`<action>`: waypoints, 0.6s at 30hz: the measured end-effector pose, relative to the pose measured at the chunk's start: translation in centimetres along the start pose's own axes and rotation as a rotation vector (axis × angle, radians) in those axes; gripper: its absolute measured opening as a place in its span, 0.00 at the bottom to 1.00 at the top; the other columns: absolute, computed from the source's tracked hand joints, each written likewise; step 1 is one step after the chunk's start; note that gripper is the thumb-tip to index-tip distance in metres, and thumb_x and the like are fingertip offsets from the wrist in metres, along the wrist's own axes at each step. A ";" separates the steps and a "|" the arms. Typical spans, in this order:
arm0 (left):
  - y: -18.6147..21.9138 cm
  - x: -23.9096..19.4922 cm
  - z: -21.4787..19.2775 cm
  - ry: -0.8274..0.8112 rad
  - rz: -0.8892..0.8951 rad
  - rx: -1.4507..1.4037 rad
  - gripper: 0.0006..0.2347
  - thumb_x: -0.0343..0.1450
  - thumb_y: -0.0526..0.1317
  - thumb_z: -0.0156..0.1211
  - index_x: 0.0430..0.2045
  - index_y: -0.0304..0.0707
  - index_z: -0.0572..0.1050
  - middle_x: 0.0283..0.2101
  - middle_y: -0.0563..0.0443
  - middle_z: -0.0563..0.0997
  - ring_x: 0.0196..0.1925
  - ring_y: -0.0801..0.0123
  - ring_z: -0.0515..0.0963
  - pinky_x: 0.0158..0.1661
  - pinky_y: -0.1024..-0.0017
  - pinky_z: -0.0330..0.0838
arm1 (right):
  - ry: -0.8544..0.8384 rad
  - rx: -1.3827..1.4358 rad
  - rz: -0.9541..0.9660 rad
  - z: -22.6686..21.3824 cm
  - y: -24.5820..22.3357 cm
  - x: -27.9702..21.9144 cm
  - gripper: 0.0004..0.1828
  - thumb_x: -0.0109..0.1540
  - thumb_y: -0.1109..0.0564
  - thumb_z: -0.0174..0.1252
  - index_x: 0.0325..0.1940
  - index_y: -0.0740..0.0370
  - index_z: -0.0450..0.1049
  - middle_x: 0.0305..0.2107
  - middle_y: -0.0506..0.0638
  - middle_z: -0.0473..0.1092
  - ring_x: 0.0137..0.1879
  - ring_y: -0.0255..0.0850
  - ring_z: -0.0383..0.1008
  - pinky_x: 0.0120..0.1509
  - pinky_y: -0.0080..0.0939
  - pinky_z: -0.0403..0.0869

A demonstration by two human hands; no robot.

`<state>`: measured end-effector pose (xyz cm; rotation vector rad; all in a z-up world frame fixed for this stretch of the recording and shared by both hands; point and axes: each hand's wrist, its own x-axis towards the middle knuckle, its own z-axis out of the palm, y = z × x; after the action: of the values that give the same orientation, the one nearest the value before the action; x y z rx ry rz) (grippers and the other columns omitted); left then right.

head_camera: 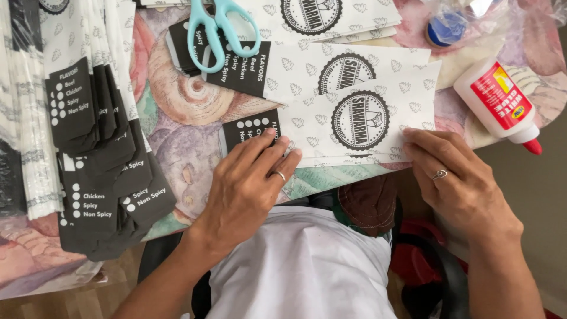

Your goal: Applying glue to the edges of paper food wrappers and folding them to prepare them for use.

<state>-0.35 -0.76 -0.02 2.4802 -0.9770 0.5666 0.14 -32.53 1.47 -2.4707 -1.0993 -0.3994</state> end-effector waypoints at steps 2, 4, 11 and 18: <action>0.0 -0.1 0.1 0.038 0.012 0.004 0.09 0.73 0.21 0.60 0.45 0.27 0.79 0.46 0.33 0.82 0.51 0.40 0.82 0.49 0.53 0.81 | -0.029 -0.051 0.063 0.1 -0.1 -0.3 0.08 0.70 0.73 0.54 0.52 0.74 0.75 0.53 0.65 0.72 0.49 0.58 0.76 0.59 0.52 0.76; 0.0 -0.4 0.3 0.047 0.012 0.019 0.09 0.72 0.21 0.62 0.44 0.27 0.80 0.46 0.33 0.83 0.51 0.40 0.83 0.48 0.53 0.82 | -0.096 -0.095 0.085 0.2 0.2 -1.1 0.21 0.66 0.76 0.54 0.61 0.61 0.74 0.58 0.63 0.71 0.54 0.56 0.74 0.60 0.53 0.76; 0.8 -0.3 -0.4 0.011 -0.010 -0.014 0.06 0.73 0.21 0.61 0.42 0.20 0.78 0.50 0.29 0.77 0.56 0.35 0.77 0.51 0.48 0.81 | -0.125 -0.053 0.082 0.3 -0.2 0.2 0.21 0.68 0.71 0.54 0.62 0.53 0.75 0.60 0.60 0.71 0.57 0.60 0.70 0.63 0.62 0.72; 0.6 1.3 0.1 -0.029 0.021 -0.146 0.01 0.69 0.23 0.58 0.27 0.20 0.76 0.36 0.41 0.74 0.38 0.58 0.70 0.37 0.66 0.68 | 0.040 0.165 -0.027 2.6 0.1 4.7 0.13 0.65 0.59 0.62 0.29 0.70 0.79 0.41 0.64 0.76 0.41 0.54 0.74 0.47 0.50 0.72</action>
<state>0.10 -1.92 0.74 2.3582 -1.0185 0.4502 3.51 -28.31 1.09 -2.2972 -1.1037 -0.3502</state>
